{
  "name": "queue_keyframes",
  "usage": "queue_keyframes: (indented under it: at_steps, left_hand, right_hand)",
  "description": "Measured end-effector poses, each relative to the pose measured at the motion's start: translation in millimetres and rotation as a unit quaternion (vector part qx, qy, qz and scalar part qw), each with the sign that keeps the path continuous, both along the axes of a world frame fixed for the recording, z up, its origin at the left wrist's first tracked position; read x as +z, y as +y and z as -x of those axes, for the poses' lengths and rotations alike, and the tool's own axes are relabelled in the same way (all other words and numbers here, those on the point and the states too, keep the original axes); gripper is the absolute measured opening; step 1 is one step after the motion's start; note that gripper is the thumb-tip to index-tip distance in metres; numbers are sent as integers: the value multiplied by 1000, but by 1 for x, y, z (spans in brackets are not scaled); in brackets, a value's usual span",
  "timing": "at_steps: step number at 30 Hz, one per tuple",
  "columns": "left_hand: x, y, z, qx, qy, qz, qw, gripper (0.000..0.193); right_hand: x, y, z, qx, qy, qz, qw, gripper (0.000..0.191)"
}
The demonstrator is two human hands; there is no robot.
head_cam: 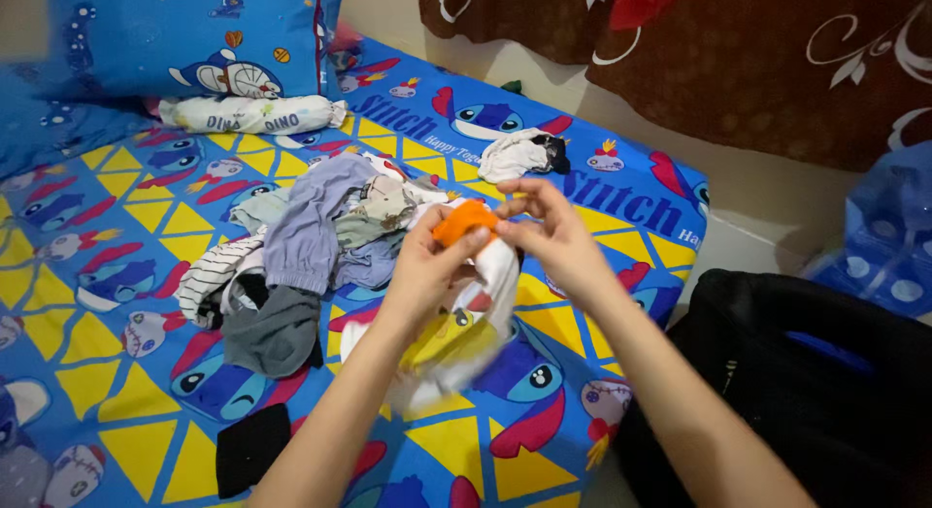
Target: The person folds clothes one at a time on a bed and places each folded item into an open backpack beside the bed. They smooth and fold shirts and pants by hand, then press the items down inside the backpack compartments.
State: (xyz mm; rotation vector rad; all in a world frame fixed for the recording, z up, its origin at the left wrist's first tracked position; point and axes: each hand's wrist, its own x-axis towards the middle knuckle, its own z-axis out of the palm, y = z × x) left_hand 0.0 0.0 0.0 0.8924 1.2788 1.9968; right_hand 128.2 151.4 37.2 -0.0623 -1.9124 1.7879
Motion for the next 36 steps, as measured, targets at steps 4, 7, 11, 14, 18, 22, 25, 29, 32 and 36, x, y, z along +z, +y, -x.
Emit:
queue_keyframes:
  at_steps: [4, 7, 11, 14, 18, 22, 25, 29, 32, 36]
  left_hand:
    - [12, -14, -1, -114, -35, -71, 990, 29]
    - [19, -27, 5, -195, -18, -105, 975, 28]
    - [22, -19, 2, -170, -32, -89, 981, 17]
    - [19, -13, 0, -112, -10, -81, 990, 29]
    - [26, -17, 3, -17, 87, -66, 994, 43]
    - [39, -30, 14, 23, 97, -122, 987, 37]
    - [43, -45, 23, 23, 102, -69, 992, 34]
    - [45, -63, 35, 45, 194, 48, 979, 28]
    - [51, -78, 34, 56, 210, 104, 971, 24]
    - [76, -110, 31, -4, 34, 82, 996, 23]
  right_hand:
    - [-21, 2, -3, -36, -73, -5, 997, 45]
    - [-38, 8, -5, -21, -87, -106, 990, 53]
    - [-55, 22, -11, 31, -83, -70, 994, 54]
    - [-74, 18, -23, 25, -181, -37, 983, 52]
    - [-102, -4, -39, 80, -159, -87, 980, 66]
    - [-112, 1, -56, -47, -212, -127, 968, 49]
    - [-110, 16, -65, -78, -230, -115, 963, 36]
    - [-93, 36, -79, -151, -173, -94, 969, 31]
    - [-65, 42, -100, -155, -85, -151, 973, 26]
    - [-25, 28, -138, -197, -129, -13, 972, 30]
